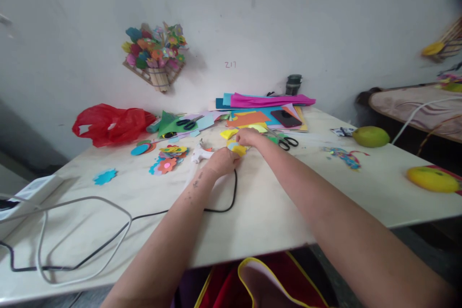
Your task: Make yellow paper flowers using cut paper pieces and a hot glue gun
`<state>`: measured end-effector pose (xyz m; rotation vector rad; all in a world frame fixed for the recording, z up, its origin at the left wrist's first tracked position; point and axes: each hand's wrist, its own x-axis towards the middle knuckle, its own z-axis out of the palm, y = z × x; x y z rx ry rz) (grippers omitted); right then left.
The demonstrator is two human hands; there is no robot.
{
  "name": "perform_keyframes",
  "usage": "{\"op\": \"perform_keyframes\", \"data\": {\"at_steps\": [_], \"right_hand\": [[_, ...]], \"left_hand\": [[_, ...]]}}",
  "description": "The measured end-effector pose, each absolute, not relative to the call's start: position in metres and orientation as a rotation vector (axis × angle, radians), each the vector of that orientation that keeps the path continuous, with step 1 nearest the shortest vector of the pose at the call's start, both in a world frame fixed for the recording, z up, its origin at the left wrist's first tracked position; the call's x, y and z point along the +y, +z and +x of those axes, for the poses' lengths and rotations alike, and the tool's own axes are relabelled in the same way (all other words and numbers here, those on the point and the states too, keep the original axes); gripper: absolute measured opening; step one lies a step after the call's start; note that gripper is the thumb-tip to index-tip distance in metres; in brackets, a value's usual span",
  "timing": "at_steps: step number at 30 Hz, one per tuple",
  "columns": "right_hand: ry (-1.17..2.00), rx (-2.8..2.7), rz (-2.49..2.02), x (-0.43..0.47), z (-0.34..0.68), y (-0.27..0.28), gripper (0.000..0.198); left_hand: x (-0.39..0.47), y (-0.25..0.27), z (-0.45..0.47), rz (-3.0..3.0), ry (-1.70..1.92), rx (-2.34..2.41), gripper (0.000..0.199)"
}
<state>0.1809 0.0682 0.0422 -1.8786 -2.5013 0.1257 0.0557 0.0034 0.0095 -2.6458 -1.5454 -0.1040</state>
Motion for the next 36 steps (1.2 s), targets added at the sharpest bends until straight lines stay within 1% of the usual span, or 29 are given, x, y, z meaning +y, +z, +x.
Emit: {"op": "perform_keyframes", "data": {"at_steps": [7,16,19,22,27,31,36], "right_hand": [[0.065,-2.531,-1.876,0.074,0.178,0.038,0.027],[0.195,-2.573,-1.9,0.074,0.178,0.044,0.03],[0.202,-2.593,-1.883,0.077,0.178,0.043,0.028],[0.202,-2.559,-1.792,0.082,0.179,0.038,0.024],[0.287,-2.511,-1.671,0.096,0.184,0.026,0.017],[0.245,-2.493,-1.597,0.108,0.189,0.015,0.015],[0.207,-2.336,-1.391,0.111,0.191,0.007,0.018]], "left_hand": [[0.003,0.009,0.055,-2.644,-0.084,-1.535,0.033],[0.004,0.009,0.056,-2.637,-0.056,-1.529,0.034],[0.005,0.009,0.055,-2.639,-0.057,-1.536,0.034],[0.006,0.007,0.055,-2.647,-0.085,-1.528,0.034],[0.005,0.008,0.055,-2.664,-0.117,-1.546,0.032],[0.003,0.01,0.056,-2.655,-0.095,-1.529,0.033],[0.002,0.01,0.057,-2.646,-0.088,-1.489,0.035]]}}
